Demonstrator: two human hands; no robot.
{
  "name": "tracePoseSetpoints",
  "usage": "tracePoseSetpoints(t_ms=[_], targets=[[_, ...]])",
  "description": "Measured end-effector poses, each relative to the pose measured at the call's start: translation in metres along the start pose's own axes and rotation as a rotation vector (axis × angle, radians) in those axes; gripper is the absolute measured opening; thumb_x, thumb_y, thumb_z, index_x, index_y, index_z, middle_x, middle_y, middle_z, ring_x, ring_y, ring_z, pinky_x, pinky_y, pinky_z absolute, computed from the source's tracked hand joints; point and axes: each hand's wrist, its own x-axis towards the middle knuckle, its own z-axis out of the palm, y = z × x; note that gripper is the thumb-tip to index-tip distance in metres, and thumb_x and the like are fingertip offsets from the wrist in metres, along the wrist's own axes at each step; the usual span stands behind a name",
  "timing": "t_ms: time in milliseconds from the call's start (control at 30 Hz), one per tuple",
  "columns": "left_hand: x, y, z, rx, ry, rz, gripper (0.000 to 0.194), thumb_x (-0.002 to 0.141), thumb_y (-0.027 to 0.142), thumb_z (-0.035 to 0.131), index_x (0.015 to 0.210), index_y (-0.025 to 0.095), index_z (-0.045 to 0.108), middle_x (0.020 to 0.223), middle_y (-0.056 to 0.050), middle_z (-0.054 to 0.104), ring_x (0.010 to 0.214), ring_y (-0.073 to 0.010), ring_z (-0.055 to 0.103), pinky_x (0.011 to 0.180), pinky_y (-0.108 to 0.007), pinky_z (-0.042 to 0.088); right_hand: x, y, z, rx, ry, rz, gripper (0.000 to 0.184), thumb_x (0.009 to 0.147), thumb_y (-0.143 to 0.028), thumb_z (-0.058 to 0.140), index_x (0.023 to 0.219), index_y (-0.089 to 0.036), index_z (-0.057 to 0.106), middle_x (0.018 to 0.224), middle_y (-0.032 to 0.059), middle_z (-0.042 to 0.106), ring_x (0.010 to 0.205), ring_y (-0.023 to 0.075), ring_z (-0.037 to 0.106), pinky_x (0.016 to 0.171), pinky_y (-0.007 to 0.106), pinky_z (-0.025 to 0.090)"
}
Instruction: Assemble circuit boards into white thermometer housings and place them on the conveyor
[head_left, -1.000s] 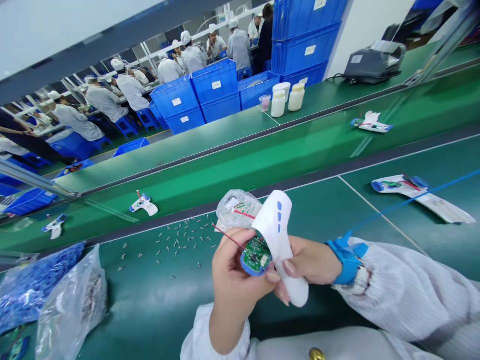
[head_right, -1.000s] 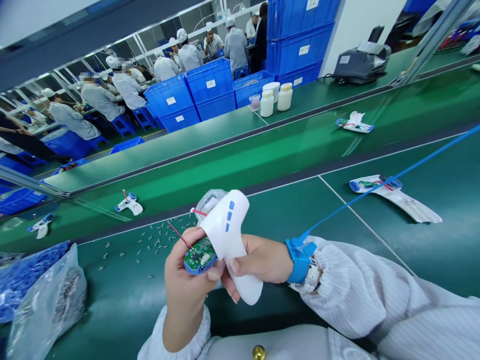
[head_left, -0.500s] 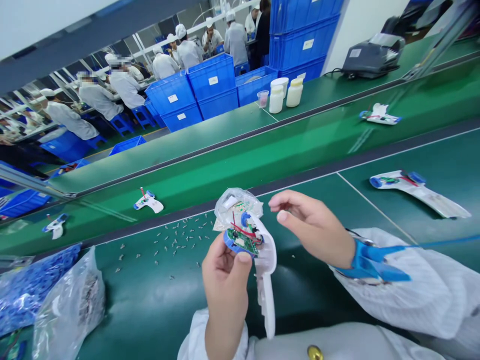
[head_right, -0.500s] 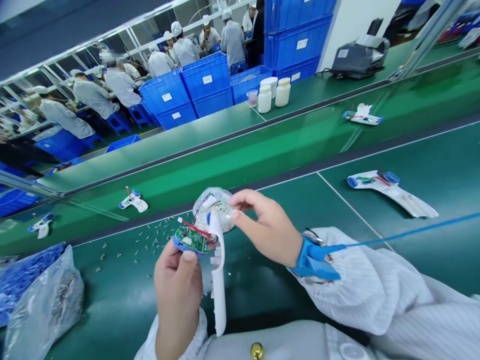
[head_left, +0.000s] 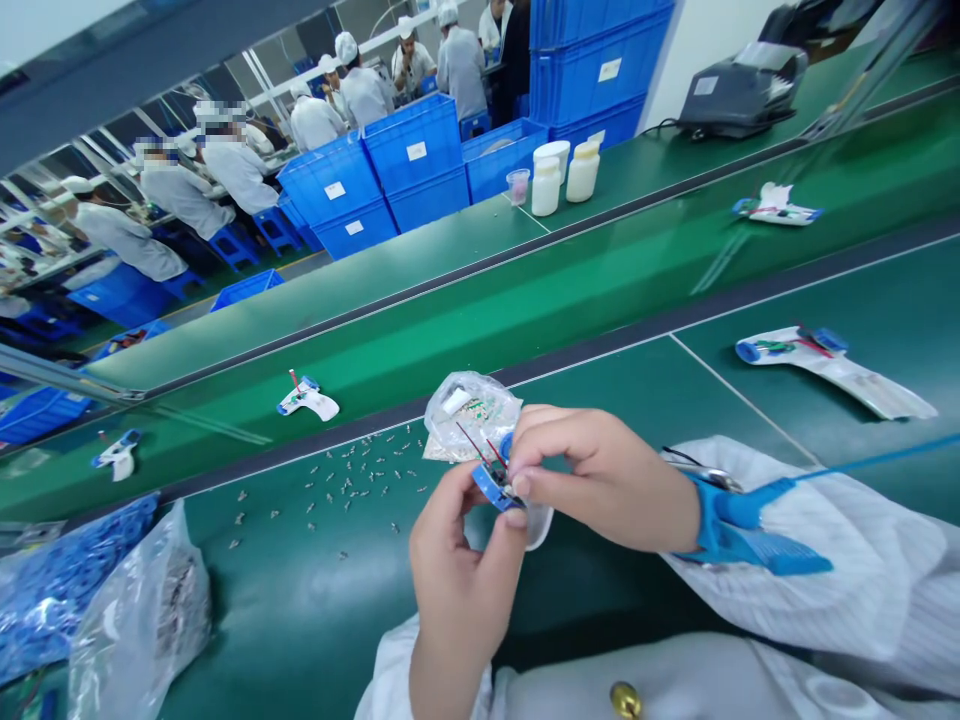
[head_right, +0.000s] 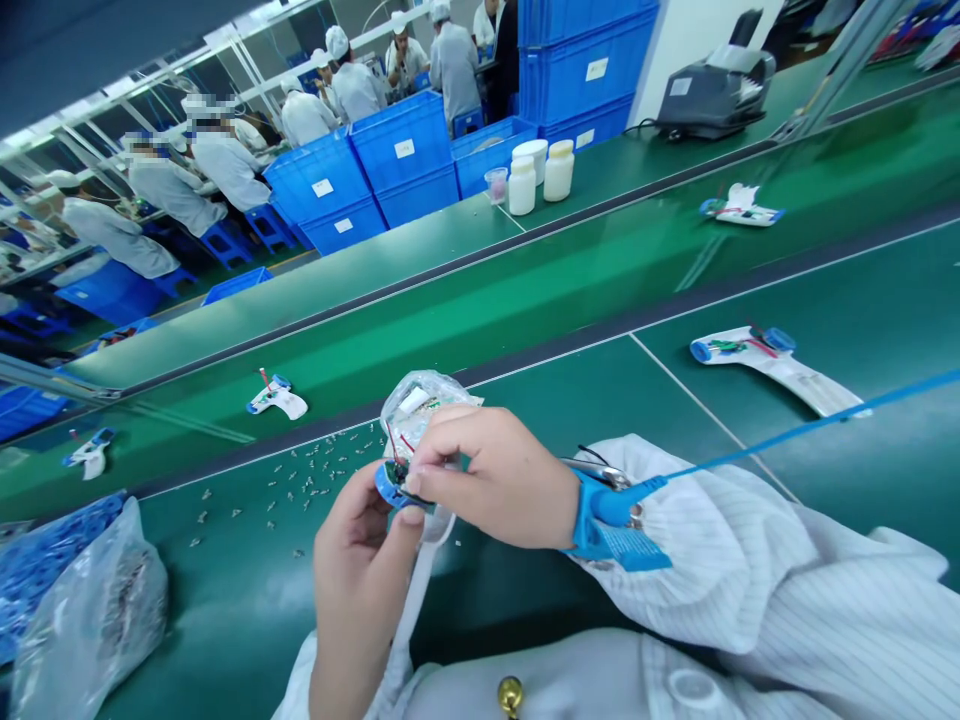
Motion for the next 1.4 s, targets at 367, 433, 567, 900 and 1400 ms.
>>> tracePoseSetpoints(t_ms=[367,433,567,900,1400], targets=[[-0.003,-0.001,0.001,-0.225,0.059,-0.065,0.025,0.074,0.036,0.074,0.094,0.023,0.072,0.087,-0.003,0.072,0.078,-0.0182,0.064,0.069,-0.024,0.048,0.027,0.019,-0.007,-0.006,-0.364,0.135,0.024,0.087,-0.022,0.048,0.071,-0.013,0.064,0.067,0.0004,0.062,0.064,0.01,0.056,0.061,0.022,0.043],[-0.003,-0.002,0.0,-0.162,0.074,-0.046,0.023,0.073,0.034,0.074,0.094,0.023,0.073,0.089,-0.003,0.072,0.08,-0.0187,0.064,0.071,-0.025,0.048,0.024,0.015,-0.007,0.005,-0.39,0.155,0.025,0.086,-0.021,0.051,0.063,-0.013,0.059,0.058,-0.0022,0.055,0.055,0.0075,0.048,0.053,0.02,0.037],[-0.003,0.0,0.002,-0.116,0.104,-0.069,0.022,0.074,0.033,0.074,0.094,0.023,0.073,0.086,-0.002,0.072,0.077,-0.0178,0.064,0.072,-0.025,0.048,0.017,0.012,-0.005,0.095,-0.254,0.236,0.023,0.082,-0.021,0.054,0.061,-0.014,0.055,0.057,-0.0034,0.05,0.055,0.0069,0.043,0.052,0.02,0.034],[0.003,-0.014,0.002,-0.335,0.039,-0.115,0.021,0.075,0.032,0.076,0.092,0.023,0.07,0.078,-0.001,0.071,0.066,-0.0117,0.06,0.062,-0.018,0.05,0.007,0.005,0.003,0.416,-0.094,0.295,0.018,0.079,-0.023,0.054,0.064,-0.014,0.059,0.066,0.0013,0.058,0.064,0.0112,0.051,0.059,0.024,0.041],[-0.01,-0.008,-0.001,-0.287,-0.073,-0.049,0.032,0.079,0.033,0.071,0.111,0.034,0.067,0.083,0.002,0.067,0.068,-0.008,0.057,0.066,-0.013,0.049,0.006,-0.014,-0.021,-0.188,-0.281,-0.311,0.025,0.078,-0.008,0.044,0.055,-0.015,0.052,0.056,-0.0002,0.051,0.06,0.01,0.039,0.07,0.027,0.035]])
